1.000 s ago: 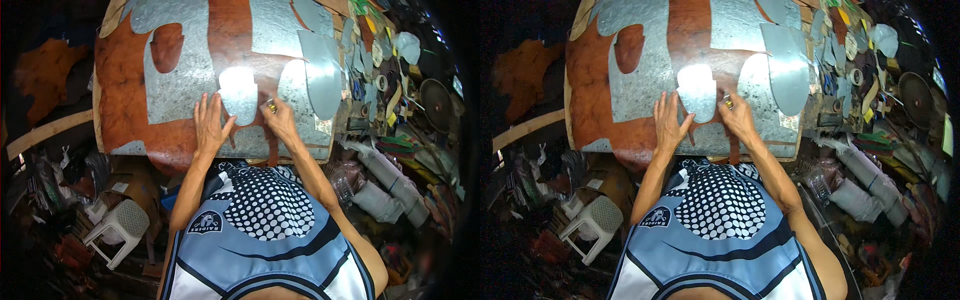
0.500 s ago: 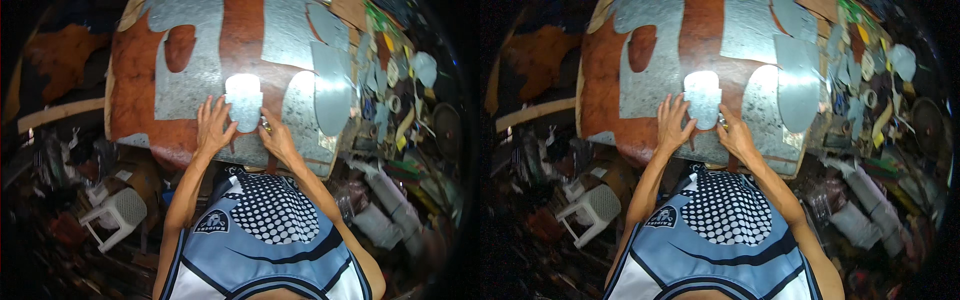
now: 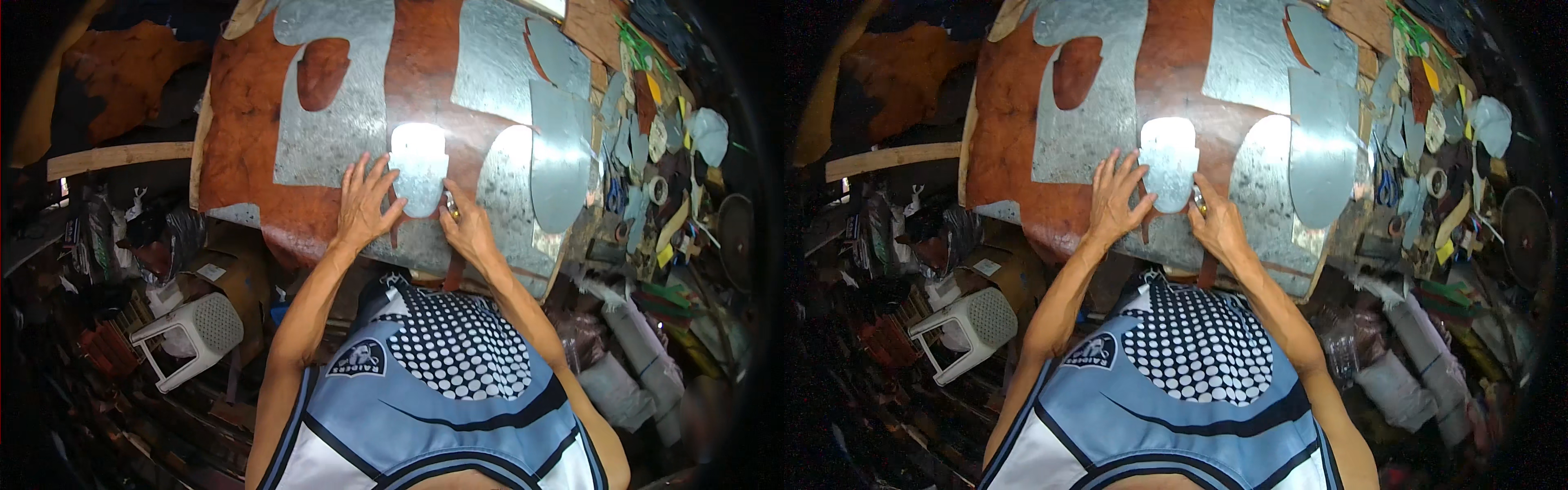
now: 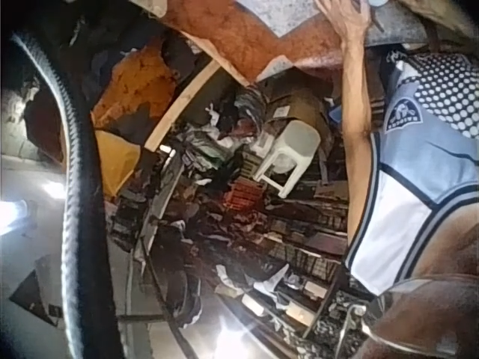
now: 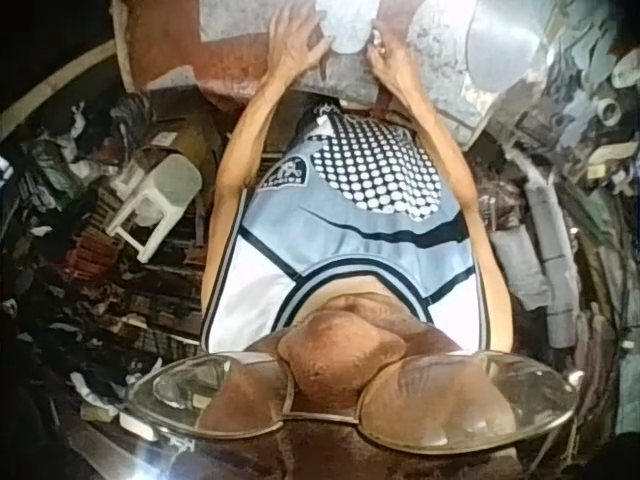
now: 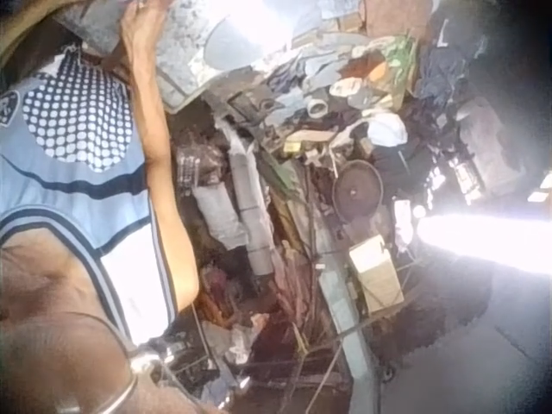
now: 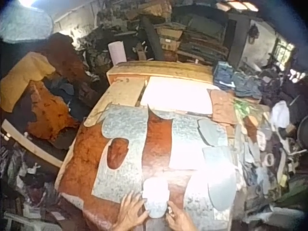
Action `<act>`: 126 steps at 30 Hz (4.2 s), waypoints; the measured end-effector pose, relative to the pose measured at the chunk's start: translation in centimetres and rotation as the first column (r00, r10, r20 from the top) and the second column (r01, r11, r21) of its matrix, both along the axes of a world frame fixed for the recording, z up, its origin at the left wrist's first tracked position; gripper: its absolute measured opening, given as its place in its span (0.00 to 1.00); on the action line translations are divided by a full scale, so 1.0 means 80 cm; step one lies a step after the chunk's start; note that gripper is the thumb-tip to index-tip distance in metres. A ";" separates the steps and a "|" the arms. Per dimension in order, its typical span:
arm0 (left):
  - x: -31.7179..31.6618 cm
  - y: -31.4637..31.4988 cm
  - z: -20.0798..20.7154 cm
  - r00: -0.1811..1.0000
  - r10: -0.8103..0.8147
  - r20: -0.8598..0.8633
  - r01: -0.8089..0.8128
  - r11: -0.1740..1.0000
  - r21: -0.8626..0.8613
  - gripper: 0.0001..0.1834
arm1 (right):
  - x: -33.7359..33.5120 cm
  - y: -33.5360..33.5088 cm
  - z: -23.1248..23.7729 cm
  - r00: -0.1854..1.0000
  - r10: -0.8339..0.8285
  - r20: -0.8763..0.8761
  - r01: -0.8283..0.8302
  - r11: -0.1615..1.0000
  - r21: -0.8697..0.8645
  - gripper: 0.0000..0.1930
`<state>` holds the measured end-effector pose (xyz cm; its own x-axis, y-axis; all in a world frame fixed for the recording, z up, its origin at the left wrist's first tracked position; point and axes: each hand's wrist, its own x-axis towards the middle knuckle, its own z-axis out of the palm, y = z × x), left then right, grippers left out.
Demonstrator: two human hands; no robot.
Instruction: Cutting and preparing leather pieces for shoe manufacturing using templates and a knife.
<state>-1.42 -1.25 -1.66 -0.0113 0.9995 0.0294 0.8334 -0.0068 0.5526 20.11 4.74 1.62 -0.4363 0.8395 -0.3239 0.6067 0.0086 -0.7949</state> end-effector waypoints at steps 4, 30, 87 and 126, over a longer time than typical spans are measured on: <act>-0.002 -0.005 0.005 1.000 -0.010 -0.025 0.011 0.999 0.039 0.26 | -0.004 -0.001 0.009 0.999 -0.018 0.039 0.018 1.000 -0.003 0.24; 0.011 -0.011 -0.008 0.999 -0.032 0.016 0.028 0.982 0.188 0.22 | 0.015 -0.005 0.073 0.923 0.068 0.379 -0.031 0.994 -0.104 0.22; 0.016 0.123 0.106 0.869 -0.493 0.038 0.354 0.566 -0.745 0.46 | -0.051 -0.053 0.033 0.947 0.136 0.292 -0.199 0.960 0.198 0.14; 0.043 0.062 0.047 0.923 -0.230 -0.308 0.117 0.931 -0.345 0.32 | 0.026 0.045 0.028 0.691 0.639 0.338 -0.717 0.665 0.210 0.20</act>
